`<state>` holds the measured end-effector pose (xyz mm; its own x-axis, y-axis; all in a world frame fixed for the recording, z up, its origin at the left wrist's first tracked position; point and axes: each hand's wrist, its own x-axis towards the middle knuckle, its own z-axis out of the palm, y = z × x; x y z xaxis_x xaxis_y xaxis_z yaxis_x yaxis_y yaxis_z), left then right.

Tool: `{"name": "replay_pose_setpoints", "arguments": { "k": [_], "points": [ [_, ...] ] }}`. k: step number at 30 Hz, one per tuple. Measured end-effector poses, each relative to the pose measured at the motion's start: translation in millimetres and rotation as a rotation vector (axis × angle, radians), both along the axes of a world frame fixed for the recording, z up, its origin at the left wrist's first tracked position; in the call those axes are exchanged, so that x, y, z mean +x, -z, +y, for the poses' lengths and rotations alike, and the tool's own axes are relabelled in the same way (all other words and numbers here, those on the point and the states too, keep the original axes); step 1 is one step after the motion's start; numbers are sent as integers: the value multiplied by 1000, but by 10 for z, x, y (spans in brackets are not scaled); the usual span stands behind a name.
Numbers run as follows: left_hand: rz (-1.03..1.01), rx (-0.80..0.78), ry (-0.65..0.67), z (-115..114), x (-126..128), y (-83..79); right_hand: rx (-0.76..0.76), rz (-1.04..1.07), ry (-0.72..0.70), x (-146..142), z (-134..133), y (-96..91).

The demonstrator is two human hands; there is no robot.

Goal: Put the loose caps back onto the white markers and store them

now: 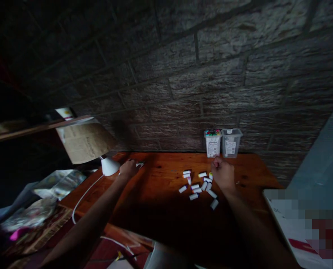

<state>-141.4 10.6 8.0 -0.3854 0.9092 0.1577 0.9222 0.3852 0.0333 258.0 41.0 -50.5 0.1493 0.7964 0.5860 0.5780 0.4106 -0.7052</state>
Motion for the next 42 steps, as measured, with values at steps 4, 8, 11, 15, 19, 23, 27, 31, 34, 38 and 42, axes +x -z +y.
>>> {"name": "replay_pose_setpoints", "arguments": {
  "k": [4,8,11,15,19,23,27,31,34,38,42],
  "points": [
    [27,-127,-12,2,-92,89,-2,12,-21,-52,-20,-16],
    [-31,-148,13,49,-19,120,-25,23,-8,-64,-32,-6],
    [-147,-89,80,115,72,56,-54,25,4,-63,-16,-7],
    [-405,3,252,254,306,-79,-93,16,4,-60,16,-26],
    [-817,62,486,415,752,-91,-128,-25,-66,-52,24,-45],
    [-1214,159,615,465,1251,126,-191,-88,-124,-24,-33,-59],
    [-1784,160,573,355,1503,346,-272,-145,-177,20,-92,-59],
    [-2072,95,516,200,1518,351,-336,-161,-240,60,-76,-39],
    [-2094,122,539,124,1513,289,-361,-143,-295,74,-57,-12],
    [-2110,109,581,65,1557,267,-379,-117,-360,74,-62,8],
    [-2110,46,640,6,1618,279,-391,-133,-361,60,-82,-16]
  ]
}}
